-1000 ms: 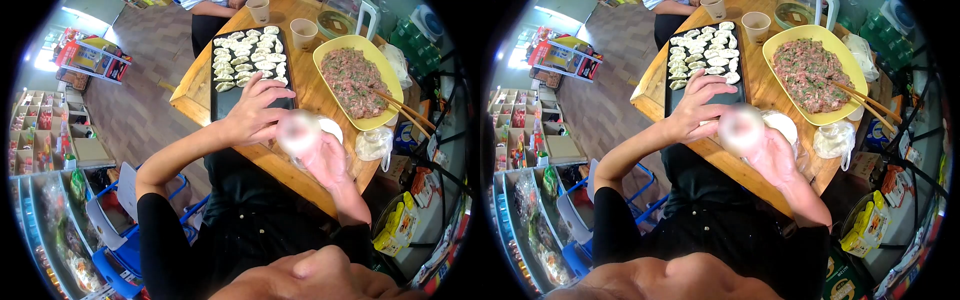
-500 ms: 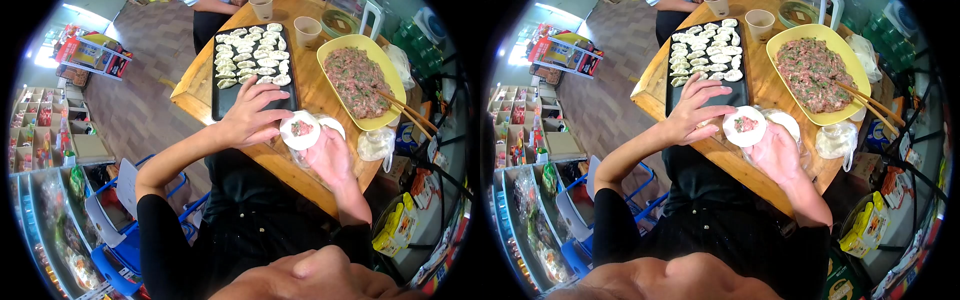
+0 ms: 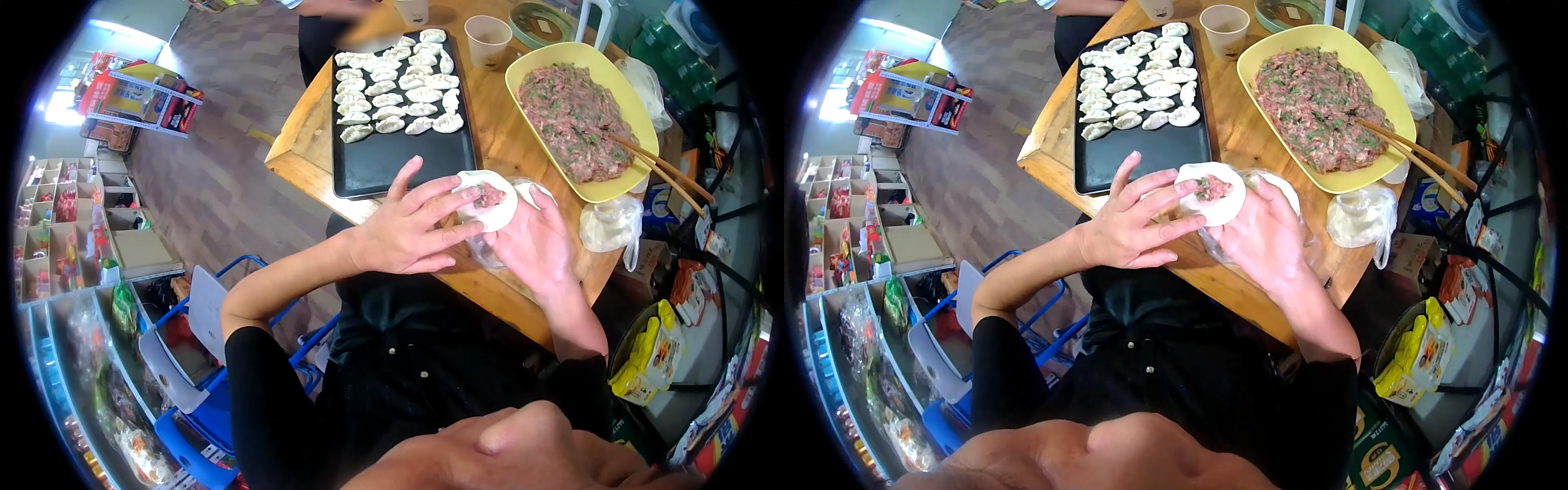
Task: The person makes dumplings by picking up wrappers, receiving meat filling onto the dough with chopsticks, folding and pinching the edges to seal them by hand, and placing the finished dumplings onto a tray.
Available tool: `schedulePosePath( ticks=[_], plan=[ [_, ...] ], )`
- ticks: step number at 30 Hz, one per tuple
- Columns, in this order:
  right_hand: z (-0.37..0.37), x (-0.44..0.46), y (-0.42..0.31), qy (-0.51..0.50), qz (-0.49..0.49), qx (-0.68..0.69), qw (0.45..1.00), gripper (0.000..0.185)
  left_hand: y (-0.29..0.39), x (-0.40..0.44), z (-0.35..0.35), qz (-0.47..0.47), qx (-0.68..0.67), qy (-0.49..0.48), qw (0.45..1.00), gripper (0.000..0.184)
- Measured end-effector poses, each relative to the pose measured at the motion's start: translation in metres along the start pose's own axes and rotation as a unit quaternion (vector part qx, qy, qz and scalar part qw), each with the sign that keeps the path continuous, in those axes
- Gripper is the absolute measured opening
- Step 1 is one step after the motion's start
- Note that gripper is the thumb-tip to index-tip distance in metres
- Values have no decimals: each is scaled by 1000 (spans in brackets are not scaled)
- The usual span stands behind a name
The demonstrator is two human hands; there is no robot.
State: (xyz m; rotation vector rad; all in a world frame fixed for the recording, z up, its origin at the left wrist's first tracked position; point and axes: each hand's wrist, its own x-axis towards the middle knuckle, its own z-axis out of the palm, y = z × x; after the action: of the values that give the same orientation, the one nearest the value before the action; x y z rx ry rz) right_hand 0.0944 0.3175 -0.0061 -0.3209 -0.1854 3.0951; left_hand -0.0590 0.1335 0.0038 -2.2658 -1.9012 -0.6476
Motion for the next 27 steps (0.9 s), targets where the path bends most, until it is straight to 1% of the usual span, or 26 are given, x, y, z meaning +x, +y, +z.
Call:
schedulePosePath(
  ticks=[3, 5, 6, 8, 9, 11, 12, 13, 14, 15, 16, 17, 18, 20, 22, 23, 25, 26, 27],
  plan=[
    [9, -1, 2, 28, -1, -28, 999, 62, 8, 5, 11, 1, 11, -1, 1000, 52],
    [8, 0, 2, 33, 1, -25, 999, 63, 11, 4, 21, 4, 27, 4, 1000, 58],
    [7, 0, 2, 36, 4, -23, 999, 63, 12, 6, 20, 6, 26, 5, 1000, 58],
    [5, 0, 3, 31, 5, -11, 999, 61, 17, 9, 19, -22, 8, 15, 1000, 60],
    [3, -1, 4, 25, 9, 2, 1000, 60, 19, 14, 19, -21, 7, 15, 1000, 60],
    [-1, -2, 5, 21, 8, 1, 1000, 57, 24, 24, 20, -79, -1, 29, 996, 63],
    [-2, -2, 6, 15, 8, 0, 1000, 55, 25, 27, 21, -78, 0, 31, 996, 63],
    [-1, -3, 6, 13, 8, -2, 1000, 55, 26, 29, 22, -81, -3, 10, 997, 64],
    [0, -2, 7, 40, 9, -23, 999, 54, 27, 31, 22, -83, -3, -10, 996, 65],
    [3, -2, 7, 62, 8, -46, 997, 53, 26, 29, 23, -63, 0, 3, 998, 65],
    [2, -4, 6, 53, 8, -65, 996, 53, 26, 31, 20, -47, -4, 21, 999, 63],
    [-3, -6, 4, 22, 19, -36, 999, 54, 24, 33, 11, -51, -30, 43, 997, 61],
    [-6, -5, 3, -13, 32, -10, 999, 55, 18, 38, 1, -51, -51, 66, 995, 60],
    [6, -6, 10, 20, 19, -9, 1000, 55, -3, 57, -21, -95, -79, 98, 987, 44],
    [12, -4, 14, -1, 16, -6, 1000, 56, -36, 84, -25, -118, -46, 151, 980, 37],
    [11, -3, 14, 8, 36, -31, 999, 57, -53, 100, -23, -121, -29, 178, 976, 33],
    [14, 0, 16, -12, 47, -43, 998, 57, -93, 128, -7, -125, 47, 213, 968, 26],
    [10, -5, 17, -2, 36, -46, 998, 56, -120, 149, 9, -128, 106, 196, 967, 28],
    [4, -4, 16, -5, 48, -37, 998, 56, -137, 159, 23, -128, 146, 183, 964, 29]
  ],
)
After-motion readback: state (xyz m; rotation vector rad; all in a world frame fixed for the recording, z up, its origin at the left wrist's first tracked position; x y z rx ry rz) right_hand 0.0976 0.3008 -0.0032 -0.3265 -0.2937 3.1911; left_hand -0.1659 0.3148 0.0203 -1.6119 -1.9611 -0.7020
